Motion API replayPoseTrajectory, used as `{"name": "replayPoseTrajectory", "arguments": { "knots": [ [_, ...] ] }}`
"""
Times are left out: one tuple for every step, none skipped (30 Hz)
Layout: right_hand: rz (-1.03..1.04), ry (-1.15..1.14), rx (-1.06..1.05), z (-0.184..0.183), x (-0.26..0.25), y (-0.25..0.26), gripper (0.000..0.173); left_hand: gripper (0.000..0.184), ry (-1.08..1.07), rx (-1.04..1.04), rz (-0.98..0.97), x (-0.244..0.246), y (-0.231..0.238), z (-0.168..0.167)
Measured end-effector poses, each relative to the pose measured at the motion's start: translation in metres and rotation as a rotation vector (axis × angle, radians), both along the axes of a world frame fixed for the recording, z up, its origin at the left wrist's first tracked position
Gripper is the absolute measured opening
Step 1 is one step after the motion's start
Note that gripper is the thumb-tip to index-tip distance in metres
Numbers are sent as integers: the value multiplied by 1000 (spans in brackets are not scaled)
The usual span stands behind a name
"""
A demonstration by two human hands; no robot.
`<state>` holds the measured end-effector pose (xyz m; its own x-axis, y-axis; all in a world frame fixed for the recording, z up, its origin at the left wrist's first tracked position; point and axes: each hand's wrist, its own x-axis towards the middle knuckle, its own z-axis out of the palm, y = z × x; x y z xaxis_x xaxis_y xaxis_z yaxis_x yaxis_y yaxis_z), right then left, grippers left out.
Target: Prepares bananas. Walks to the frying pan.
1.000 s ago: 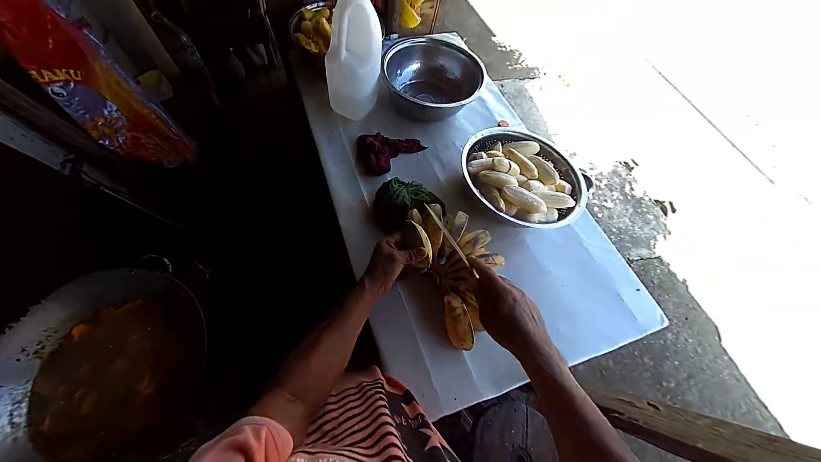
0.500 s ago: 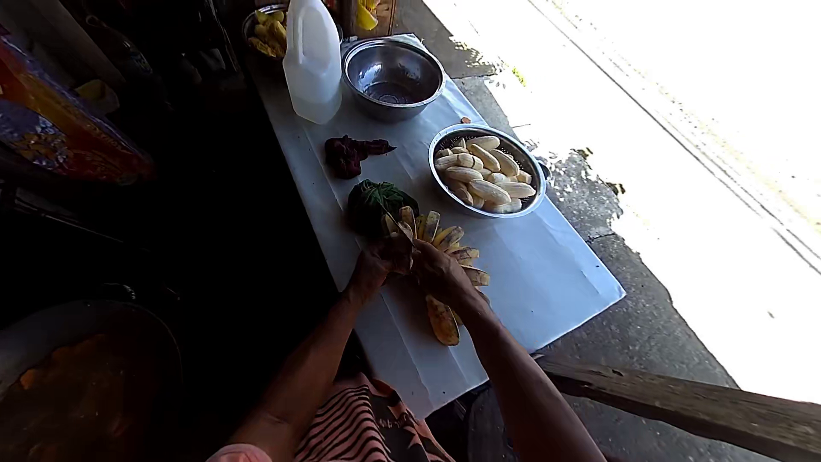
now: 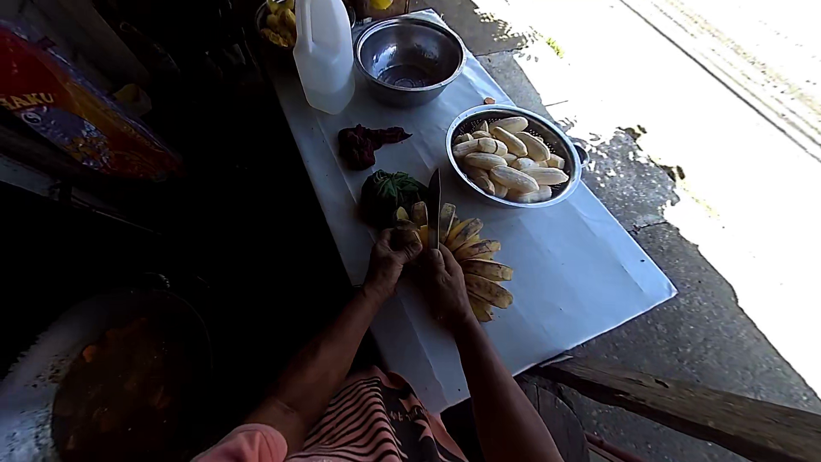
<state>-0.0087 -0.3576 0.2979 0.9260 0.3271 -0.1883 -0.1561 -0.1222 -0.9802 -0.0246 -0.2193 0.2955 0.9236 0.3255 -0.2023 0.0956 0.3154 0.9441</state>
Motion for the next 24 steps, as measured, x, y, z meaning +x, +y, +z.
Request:
{"name": "replayPoseTrajectory", "arguments": {
  "knots": [
    [33,-16,1,-4,-3,-1,43,52,36,44,-12,0,-1,3],
    [58,-41,5,-9,-7,0,47,56,71,72,-14,0,-2,5],
    [69,-64,9,-13,-10,1,49,56,94,84,-3,1,-3,7],
    [62,-78,19,-15,-11,2,49,55,101,95,4,0,-3,8],
    [49,-76,38,-16,-11,2,48,54,100,110,-6,-1,-2,8],
    [39,-61,57,-17,-11,2,47,57,100,129,-33,-4,1,7],
    [31,-42,76,-17,-10,2,46,61,100,152,-65,-7,5,7],
    [22,-27,95,-16,-9,3,45,64,97,180,-94,-9,9,7],
    [1,-9,115,-15,-9,3,44,66,91,233,-117,-11,10,7],
    [-26,10,125,-14,-6,3,44,65,85,323,-136,-12,11,7],
    [-59,36,128,-13,-2,3,43,62,82,450,-154,-14,11,6],
    [-87,61,125,-11,2,1,41,57,82,575,-169,-16,10,6],
    [-98,70,110,-9,5,0,41,52,86,651,-160,-19,8,4],
    [-105,56,88,-5,5,1,39,46,92,665,-119,-20,8,2],
    [-118,12,67,-2,0,2,40,38,96,616,-58,-18,10,0],
    [-128,-60,30,-2,-7,5,44,30,104,522,6,-14,13,-2],
    [-124,-140,-44,-3,-13,7,57,24,115,408,63,-9,15,-4],
    [-107,-208,-148,-3,-17,10,75,19,129,308,104,-3,14,-4],
    [-93,-263,-262,-3,-19,13,92,16,139,230,117,1,13,-3],
    [-98,-303,-348,-3,-19,14,102,15,139,180,99,2,12,-2],
    [-117,-317,-391,-2,-15,14,106,18,125,147,62,2,13,-2],
    [-132,-309,-398,1,-10,11,105,23,107,129,15,2,15,-2],
    [-134,-276,-381,3,-5,8,100,26,82,119,-31,1,17,-3],
    [-135,-230,-338,4,-1,4,97,27,53,126,-67,0,18,-3]
  ]
}}
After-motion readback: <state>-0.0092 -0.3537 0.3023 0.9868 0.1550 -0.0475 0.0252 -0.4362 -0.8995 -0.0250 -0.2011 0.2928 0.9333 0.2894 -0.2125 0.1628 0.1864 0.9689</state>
